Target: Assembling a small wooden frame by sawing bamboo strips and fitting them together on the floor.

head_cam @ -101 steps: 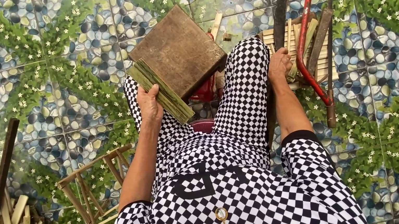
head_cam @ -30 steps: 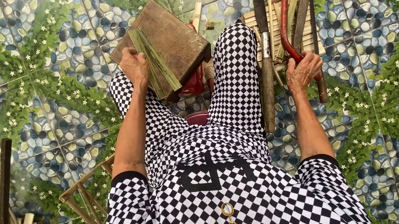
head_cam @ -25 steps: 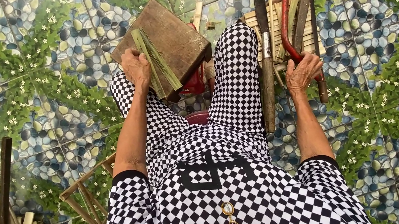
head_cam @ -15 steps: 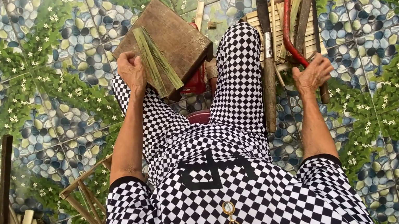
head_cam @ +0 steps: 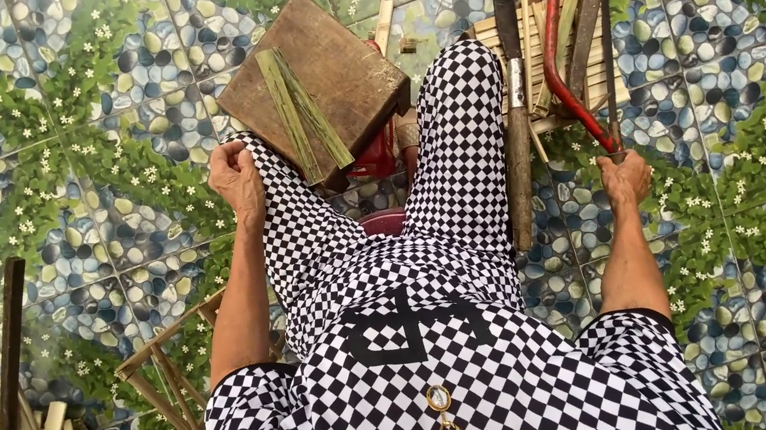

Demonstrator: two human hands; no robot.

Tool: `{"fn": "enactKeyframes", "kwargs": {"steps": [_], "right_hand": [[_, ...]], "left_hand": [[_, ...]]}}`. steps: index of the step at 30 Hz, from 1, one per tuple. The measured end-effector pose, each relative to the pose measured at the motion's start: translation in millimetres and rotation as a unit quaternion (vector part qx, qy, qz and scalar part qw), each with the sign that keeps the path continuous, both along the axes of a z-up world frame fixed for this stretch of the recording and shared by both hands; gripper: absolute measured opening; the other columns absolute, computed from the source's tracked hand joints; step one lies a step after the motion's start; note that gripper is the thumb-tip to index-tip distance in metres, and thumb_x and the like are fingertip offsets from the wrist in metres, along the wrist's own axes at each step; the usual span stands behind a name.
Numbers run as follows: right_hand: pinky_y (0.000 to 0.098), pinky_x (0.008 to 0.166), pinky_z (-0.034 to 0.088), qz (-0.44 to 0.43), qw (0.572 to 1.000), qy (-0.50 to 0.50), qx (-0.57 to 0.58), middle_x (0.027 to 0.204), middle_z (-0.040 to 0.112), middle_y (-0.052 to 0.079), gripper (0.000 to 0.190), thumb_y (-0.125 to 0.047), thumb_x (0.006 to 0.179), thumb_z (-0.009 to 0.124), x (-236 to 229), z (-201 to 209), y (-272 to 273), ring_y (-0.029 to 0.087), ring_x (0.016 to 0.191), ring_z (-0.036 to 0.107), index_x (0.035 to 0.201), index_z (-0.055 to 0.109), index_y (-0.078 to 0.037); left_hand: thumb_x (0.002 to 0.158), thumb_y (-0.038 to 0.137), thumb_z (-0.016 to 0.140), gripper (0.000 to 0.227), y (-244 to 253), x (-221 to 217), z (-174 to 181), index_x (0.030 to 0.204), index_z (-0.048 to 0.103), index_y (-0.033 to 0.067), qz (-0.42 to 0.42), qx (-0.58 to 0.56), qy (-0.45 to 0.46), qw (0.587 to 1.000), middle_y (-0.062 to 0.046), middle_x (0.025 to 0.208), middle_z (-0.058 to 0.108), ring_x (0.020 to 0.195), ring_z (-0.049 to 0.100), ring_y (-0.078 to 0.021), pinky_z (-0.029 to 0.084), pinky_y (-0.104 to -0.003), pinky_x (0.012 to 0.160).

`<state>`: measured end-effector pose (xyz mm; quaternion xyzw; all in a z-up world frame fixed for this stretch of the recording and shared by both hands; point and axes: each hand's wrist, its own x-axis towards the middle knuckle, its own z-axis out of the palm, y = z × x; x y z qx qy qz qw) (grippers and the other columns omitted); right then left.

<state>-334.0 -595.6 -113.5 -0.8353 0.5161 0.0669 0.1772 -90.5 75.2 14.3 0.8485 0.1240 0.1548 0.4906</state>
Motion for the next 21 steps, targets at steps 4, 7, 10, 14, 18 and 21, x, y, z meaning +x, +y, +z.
{"fn": "enactKeyframes", "kwargs": {"steps": [4,7,10,14,18,21], "right_hand": [[0.0558,0.073,0.054,-0.010,1.000,-0.013,0.020,0.088,0.071,0.014,0.044,-0.055,0.081,0.080,-2.8,0.6,2.1,0.040,0.091,0.070,0.104,0.070,-0.018],[0.0541,0.069,0.055,-0.032,0.999,-0.017,0.018,0.087,0.071,0.010,0.044,-0.057,0.076,0.079,-0.5,-1.2,5.6,0.038,0.089,0.071,0.101,0.072,-0.022],[0.0488,0.074,0.056,-0.055,0.997,-0.051,-0.007,0.085,0.071,0.009,0.040,-0.050,0.077,0.081,3.7,17.7,17.9,0.035,0.090,0.071,0.099,0.073,-0.017],[0.0492,0.076,0.056,-0.046,0.992,-0.110,-0.049,0.087,0.072,0.017,0.040,-0.044,0.079,0.083,8.4,36.2,17.6,0.039,0.092,0.071,0.099,0.073,-0.011],[0.0469,0.074,0.054,-0.008,0.974,-0.218,-0.065,0.082,0.071,0.021,0.043,-0.042,0.079,0.084,22.2,71.2,24.7,0.041,0.087,0.071,0.097,0.073,-0.005],[0.0305,0.042,0.051,-0.010,0.926,-0.368,0.080,0.065,0.059,0.011,0.031,-0.030,0.087,0.085,44.4,105.7,34.8,0.018,0.046,0.058,0.093,0.068,-0.005]], "left_hand": [[0.080,0.009,0.070,0.015,4.3,-1.7,-5.2,0.093,0.076,0.0116,0.003,-0.015,0.007,1.000,-0.002,0.072,0.064,0.062,0.056,-0.0104,0.049,-0.026,0.061],[0.081,0.009,0.070,0.015,7.0,-2.4,-6.2,0.095,0.076,0.0121,0.000,-0.017,0.019,1.000,-0.002,0.072,0.064,0.061,0.058,-0.0109,0.050,-0.027,0.061],[0.081,0.006,0.070,0.015,2.9,-3.5,2.4,0.094,0.076,0.0111,-0.003,-0.024,0.018,1.000,-0.003,0.072,0.064,0.061,0.056,-0.0109,0.048,-0.025,0.060],[0.081,0.005,0.069,0.016,0.2,-2.8,5.5,0.094,0.076,0.0110,0.000,-0.033,0.027,0.999,-0.003,0.073,0.063,0.062,0.056,-0.0102,0.049,-0.025,0.060],[0.081,0.005,0.070,0.016,0.7,-1.9,4.3,0.095,0.076,0.0113,0.001,-0.038,0.035,0.999,-0.002,0.074,0.064,0.062,0.056,-0.0103,0.049,-0.025,0.060],[0.080,0.004,0.069,0.017,0.6,-0.8,2.7,0.095,0.075,0.0106,-0.001,-0.043,0.025,0.999,-0.003,0.073,0.063,0.061,0.054,-0.0099,0.048,-0.025,0.059]]}}
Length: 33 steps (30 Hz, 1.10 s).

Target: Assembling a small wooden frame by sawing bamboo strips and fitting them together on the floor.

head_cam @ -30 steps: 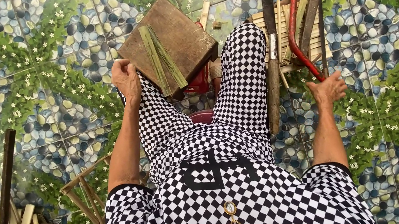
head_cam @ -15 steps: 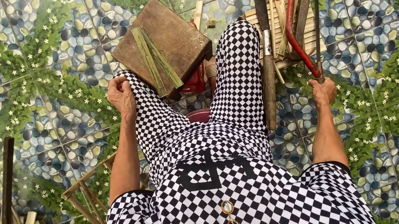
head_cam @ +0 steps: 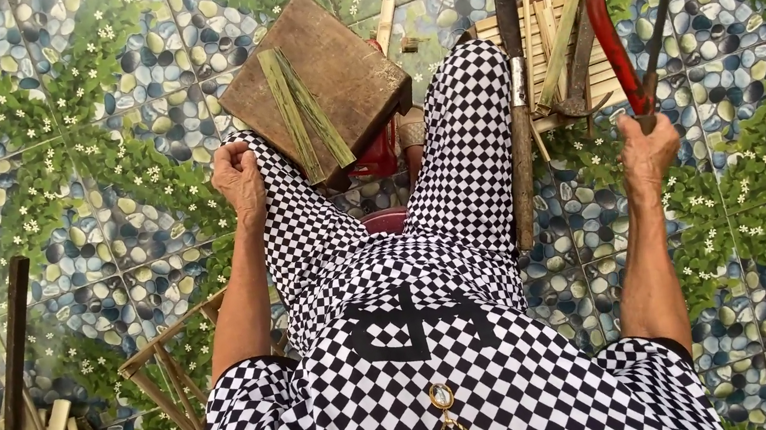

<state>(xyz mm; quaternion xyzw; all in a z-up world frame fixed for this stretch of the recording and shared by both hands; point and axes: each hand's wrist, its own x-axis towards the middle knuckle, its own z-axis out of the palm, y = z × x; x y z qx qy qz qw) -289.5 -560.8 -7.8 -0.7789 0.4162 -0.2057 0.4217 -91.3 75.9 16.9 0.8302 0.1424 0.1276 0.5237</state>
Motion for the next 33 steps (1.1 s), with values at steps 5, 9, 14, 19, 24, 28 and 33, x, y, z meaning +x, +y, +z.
{"fn": "enactKeyframes", "kwargs": {"steps": [5,9,14,19,24,28,33], "right_hand": [[0.0233,0.044,0.051,0.085,0.980,-0.067,0.165,0.063,0.051,0.000,0.018,-0.018,0.095,0.074,64.5,163.3,100.8,0.005,0.046,0.051,0.095,0.060,-0.007],[0.0183,0.044,0.048,0.148,0.922,-0.094,0.345,0.060,0.040,-0.009,0.015,-0.017,0.097,0.067,112.6,221.7,158.5,-0.002,0.044,0.041,0.090,0.054,-0.015],[0.0227,0.038,0.049,0.137,0.907,-0.101,0.385,0.057,0.041,-0.006,0.014,-0.015,0.090,0.068,167.0,177.0,218.2,0.000,0.039,0.041,0.085,0.055,-0.012],[0.0241,0.035,0.052,0.091,0.929,-0.097,0.345,0.057,0.050,-0.002,0.017,-0.020,0.088,0.067,203.4,93.7,264.6,0.003,0.038,0.049,0.087,0.056,-0.007],[0.0307,0.026,0.048,0.013,0.965,-0.040,0.260,0.045,0.052,0.006,0.018,-0.014,0.075,0.067,223.1,6.3,269.8,0.014,0.029,0.050,0.070,0.061,0.002],[0.0344,0.030,0.055,-0.005,0.976,0.022,0.216,0.050,0.059,0.013,0.026,-0.022,0.069,0.070,224.0,-55.3,255.5,0.019,0.035,0.059,0.074,0.066,0.003],[0.0523,0.083,0.059,0.046,0.986,0.162,0.005,0.091,0.072,0.025,0.042,-0.038,0.080,0.070,226.1,-86.5,245.8,0.042,0.093,0.073,0.094,0.068,0.001]], "left_hand": [[0.080,0.004,0.069,0.016,1.8,-1.1,-1.7,0.093,0.075,0.0106,-0.001,0.006,-0.013,1.000,-0.003,0.073,0.063,0.061,0.054,-0.0101,0.048,-0.025,0.059],[0.080,0.005,0.068,0.016,3.5,-4.2,-3.9,0.094,0.075,0.0104,0.000,-0.003,-0.019,1.000,-0.003,0.074,0.063,0.062,0.054,-0.0102,0.047,-0.025,0.059],[0.081,0.003,0.068,0.018,4.0,-8.4,-7.0,0.095,0.074,0.0115,-0.004,0.013,-0.050,0.999,-0.003,0.076,0.062,0.061,0.055,-0.0105,0.048,-0.024,0.058],[0.081,0.001,0.067,0.017,-4.1,-10.9,4.6,0.094,0.073,0.0097,0.000,0.046,-0.082,0.996,-0.006,0.075,0.061,0.060,0.056,-0.0138,0.048,-0.027,0.057],[0.082,-0.001,0.067,0.018,-8.8,-12.5,8.8,0.096,0.072,0.0098,0.002,0.073,-0.098,0.993,-0.005,0.075,0.060,0.058,0.056,-0.0147,0.048,-0.026,0.057],[0.083,0.002,0.067,0.016,-13.6,-10.2,7.6,0.094,0.072,0.0107,0.004,0.086,-0.096,0.992,-0.005,0.075,0.059,0.058,0.056,-0.0153,0.049,-0.027,0.057],[0.083,0.002,0.067,0.017,-15.8,-9.0,6.7,0.097,0.071,0.0122,0.000,0.111,-0.088,0.990,-0.006,0.078,0.060,0.060,0.059,-0.0182,0.051,-0.031,0.061]]}}
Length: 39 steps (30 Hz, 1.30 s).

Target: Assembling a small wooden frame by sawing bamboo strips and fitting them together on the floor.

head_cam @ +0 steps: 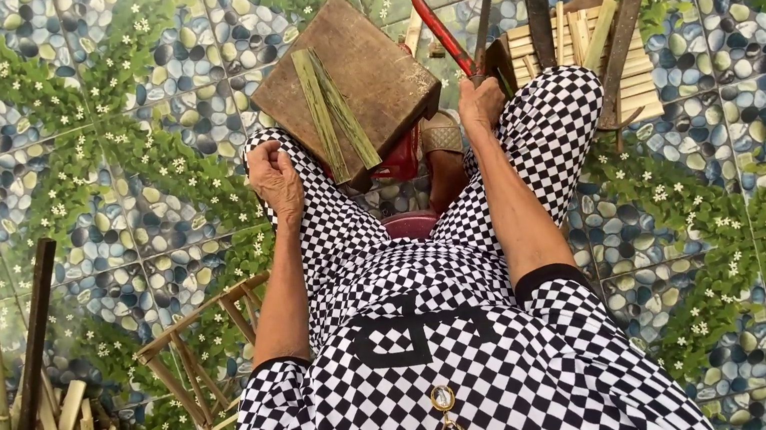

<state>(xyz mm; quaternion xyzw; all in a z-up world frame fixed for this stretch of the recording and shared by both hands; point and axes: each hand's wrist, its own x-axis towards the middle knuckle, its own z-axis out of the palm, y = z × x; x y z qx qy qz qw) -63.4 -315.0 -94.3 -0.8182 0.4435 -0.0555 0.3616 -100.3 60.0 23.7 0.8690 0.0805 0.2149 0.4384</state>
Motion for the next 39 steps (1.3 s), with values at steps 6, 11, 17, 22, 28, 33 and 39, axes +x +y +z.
{"fn": "enactKeyframes", "kwargs": {"steps": [6,11,17,22,28,33,39], "right_hand": [[0.0483,0.087,0.060,0.015,0.998,0.041,-0.034,0.096,0.072,0.024,0.038,-0.030,0.084,0.074,4.6,15.7,5.1,0.041,0.098,0.072,0.101,0.059,0.000],[0.0506,0.087,0.059,0.039,0.997,0.057,-0.044,0.096,0.072,0.023,0.042,-0.032,0.086,0.073,-2.2,-26.4,7.5,0.042,0.098,0.072,0.104,0.057,0.002],[0.0496,0.089,0.058,0.006,0.996,0.085,-0.008,0.103,0.071,0.023,0.046,-0.035,0.089,0.071,-16.3,-44.0,22.4,0.042,0.105,0.070,0.109,0.054,0.002],[0.0505,0.093,0.056,-0.021,0.995,0.088,0.033,0.105,0.071,0.024,0.044,-0.033,0.087,0.071,-31.1,-36.3,35.3,0.042,0.108,0.069,0.109,0.058,0.003],[0.0476,0.085,0.057,-0.091,0.989,0.013,0.115,0.095,0.073,0.021,0.049,-0.044,0.079,0.071,-21.2,-38.1,42.5,0.039,0.101,0.071,0.099,0.071,0.001],[0.0470,0.065,0.051,-0.093,0.981,-0.141,0.092,0.069,0.067,0.026,0.046,-0.040,0.071,0.073,-28.8,54.6,64.9,0.042,0.075,0.071,0.081,0.070,0.004],[0.0454,0.057,0.048,0.025,0.955,-0.296,0.008,0.070,0.063,0.028,0.033,-0.027,0.086,0.076,-53.2,71.9,59.2,0.044,0.066,0.066,0.089,0.063,0.004]], "left_hand": [[0.083,0.000,0.068,0.019,2.4,-1.1,2.2,0.098,0.071,0.0123,0.001,0.007,0.007,1.000,-0.007,0.078,0.059,0.060,0.060,-0.0218,0.051,-0.033,0.062],[0.084,0.001,0.067,0.017,-0.8,-3.0,10.4,0.097,0.070,0.0119,0.003,0.010,0.009,1.000,-0.008,0.078,0.059,0.061,0.061,-0.0231,0.051,-0.034,0.062],[0.085,0.000,0.068,0.020,4.0,-4.4,8.3,0.099,0.070,0.0132,0.003,0.012,0.015,1.000,-0.007,0.080,0.059,0.062,0.061,-0.0228,0.052,-0.035,0.064],[0.085,0.000,0.068,0.020,2.3,-6.3,7.9,0.099,0.070,0.0136,-0.001,0.014,0.016,1.000,-0.006,0.080,0.059,0.062,0.061,-0.0224,0.052,-0.034,0.064],[0.085,-0.001,0.068,0.020,2.8,-7.2,11.4,0.100,0.070,0.0124,-0.005,0.015,0.018,1.000,-0.008,0.081,0.058,0.063,0.061,-0.0247,0.052,-0.036,0.065],[0.084,0.000,0.068,0.020,4.7,-5.2,8.8,0.099,0.070,0.0133,0.007,0.016,0.018,1.000,-0.007,0.080,0.059,0.063,0.062,-0.0239,0.052,-0.035,0.065],[0.083,0.000,0.069,0.020,3.8,-8.3,15.7,0.097,0.070,0.0135,0.010,0.015,0.007,1.000,-0.006,0.079,0.058,0.063,0.060,-0.0229,0.052,-0.035,0.065]]}}
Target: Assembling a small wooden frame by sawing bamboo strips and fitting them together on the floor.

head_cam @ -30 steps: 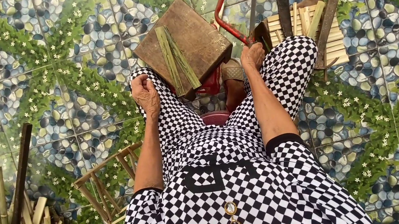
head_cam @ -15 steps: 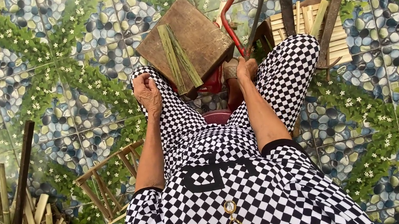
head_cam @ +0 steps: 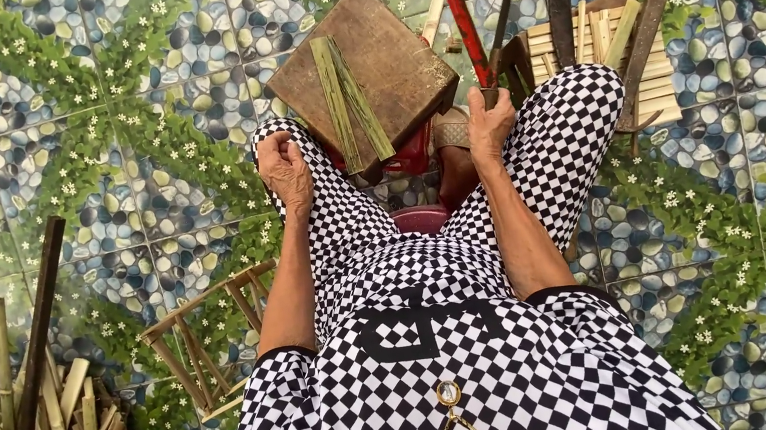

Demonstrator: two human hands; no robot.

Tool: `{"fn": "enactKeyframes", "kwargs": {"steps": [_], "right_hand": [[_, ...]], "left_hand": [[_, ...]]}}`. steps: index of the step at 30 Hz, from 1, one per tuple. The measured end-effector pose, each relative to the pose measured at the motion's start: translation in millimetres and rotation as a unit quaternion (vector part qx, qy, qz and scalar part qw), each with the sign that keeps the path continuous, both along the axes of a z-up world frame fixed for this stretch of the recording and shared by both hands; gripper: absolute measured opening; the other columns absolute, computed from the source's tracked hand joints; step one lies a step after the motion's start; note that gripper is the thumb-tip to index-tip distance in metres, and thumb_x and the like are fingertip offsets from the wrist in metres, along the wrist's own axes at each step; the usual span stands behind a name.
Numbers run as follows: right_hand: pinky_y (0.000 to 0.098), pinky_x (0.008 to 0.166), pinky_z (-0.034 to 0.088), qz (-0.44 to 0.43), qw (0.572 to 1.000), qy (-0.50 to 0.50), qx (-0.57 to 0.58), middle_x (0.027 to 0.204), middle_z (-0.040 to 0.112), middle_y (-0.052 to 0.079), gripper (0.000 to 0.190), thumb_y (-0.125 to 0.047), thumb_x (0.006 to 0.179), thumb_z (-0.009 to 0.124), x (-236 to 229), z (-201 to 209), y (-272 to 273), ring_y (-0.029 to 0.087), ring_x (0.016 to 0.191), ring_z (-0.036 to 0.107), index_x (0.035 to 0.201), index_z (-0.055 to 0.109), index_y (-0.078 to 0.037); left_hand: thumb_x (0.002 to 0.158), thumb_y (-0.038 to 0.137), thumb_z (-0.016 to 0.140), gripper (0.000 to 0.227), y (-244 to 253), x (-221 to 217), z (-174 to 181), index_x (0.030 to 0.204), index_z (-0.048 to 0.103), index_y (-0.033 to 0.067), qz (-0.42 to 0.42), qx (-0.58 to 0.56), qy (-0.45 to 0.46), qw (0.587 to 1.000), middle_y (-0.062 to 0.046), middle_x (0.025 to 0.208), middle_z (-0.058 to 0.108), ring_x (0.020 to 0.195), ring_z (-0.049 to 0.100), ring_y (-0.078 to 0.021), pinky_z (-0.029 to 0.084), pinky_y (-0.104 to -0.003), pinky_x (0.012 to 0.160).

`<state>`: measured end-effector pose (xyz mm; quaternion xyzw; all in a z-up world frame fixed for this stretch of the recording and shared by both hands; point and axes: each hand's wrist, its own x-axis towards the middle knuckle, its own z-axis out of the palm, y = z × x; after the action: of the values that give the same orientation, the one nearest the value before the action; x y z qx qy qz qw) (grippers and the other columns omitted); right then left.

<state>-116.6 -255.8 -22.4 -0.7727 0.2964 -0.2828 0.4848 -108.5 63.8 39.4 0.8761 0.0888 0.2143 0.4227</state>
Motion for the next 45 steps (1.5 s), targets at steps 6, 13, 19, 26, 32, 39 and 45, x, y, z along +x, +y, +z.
{"fn": "enactKeyframes", "kwargs": {"steps": [6,13,19,26,32,39,45], "right_hand": [[0.0475,0.058,0.050,0.093,0.995,0.036,-0.012,0.074,0.066,0.024,0.027,-0.026,0.084,0.074,-54.7,-1.3,5.4,0.040,0.066,0.066,0.093,0.064,-0.002],[0.0423,0.058,0.053,0.179,0.977,0.114,-0.034,0.074,0.069,0.018,0.035,-0.033,0.080,0.082,-109.6,37.9,38.4,0.040,0.070,0.070,0.102,0.066,-0.011],[0.0475,0.061,0.054,0.230,0.949,0.198,-0.084,0.074,0.070,0.021,0.042,-0.036,0.077,0.082,-127.5,21.1,45.6,0.042,0.073,0.072,0.107,0.063,-0.014],[0.0536,0.070,0.055,0.247,0.920,0.289,-0.092,0.077,0.071,0.020,0.037,-0.045,0.089,0.070,-145.7,32.6,44.8,0.043,0.078,0.072,0.108,0.058,-0.015],[0.0575,0.077,0.056,0.334,0.854,0.366,-0.158,0.083,0.071,0.020,0.043,-0.053,0.095,0.057,-146.9,7.9,44.5,0.043,0.085,0.073,0.112,0.050,-0.014],[0.0614,0.083,0.054,0.417,0.809,0.385,-0.154,0.085,0.071,0.025,0.043,-0.047,0.090,0.062,-133.4,12.8,53.5,0.050,0.088,0.071,0.106,0.047,-0.009],[0.0638,0.086,0.052,0.443,0.805,0.383,-0.099,0.094,0.071,0.029,0.045,-0.043,0.089,0.065,-128.0,25.3,60.8,0.053,0.095,0.070,0.108,0.048,-0.006]], "left_hand": [[0.084,0.001,0.069,0.018,6.6,-2.6,-7.3,0.096,0.070,0.0141,0.005,-0.011,-0.013,1.000,-0.005,0.078,0.058,0.061,0.059,-0.0211,0.051,-0.033,0.063],[0.083,0.004,0.070,0.016,13.3,-3.7,-15.7,0.095,0.071,0.0152,0.017,-0.016,-0.012,1.000,-0.004,0.076,0.059,0.058,0.057,-0.0175,0.050,-0.030,0.059],[0.084,0.003,0.068,0.017,13.6,-5.5,-13.9,0.096,0.072,0.0144,0.021,-0.043,-0.015,0.999,-0.003,0.076,0.058,0.058,0.056,-0.0155,0.049,-0.028,0.058],[0.083,0.005,0.069,0.017,11.3,-2.0,-16.7,0.097,0.072,0.0138,0.010,-0.026,-0.006,1.000,-0.005,0.078,0.060,0.061,0.058,-0.0186,0.051,-0.030,0.061],[0.082,0.008,0.074,0.018,4.4,3.3,-26.6,0.098,0.071,0.0149,-0.001,0.022,0.013,1.000,-0.004,0.080,0.062,0.068,0.061,-0.0225,0.053,-0.035,0.068],[0.097,0.026,0.063,0.014,-25.2,12.0,-15.7,0.109,0.065,0.0196,0.013,0.061,0.130,0.989,-0.003,0.092,0.068,0.091,0.064,-0.0261,0.043,-0.044,0.090],[0.098,0.038,0.065,0.030,-22.3,14.9,-23.7,0.120,0.058,0.0175,-0.040,0.079,0.186,0.979,-0.011,0.100,0.073,0.097,0.070,-0.0338,0.044,-0.049,0.091]]}}
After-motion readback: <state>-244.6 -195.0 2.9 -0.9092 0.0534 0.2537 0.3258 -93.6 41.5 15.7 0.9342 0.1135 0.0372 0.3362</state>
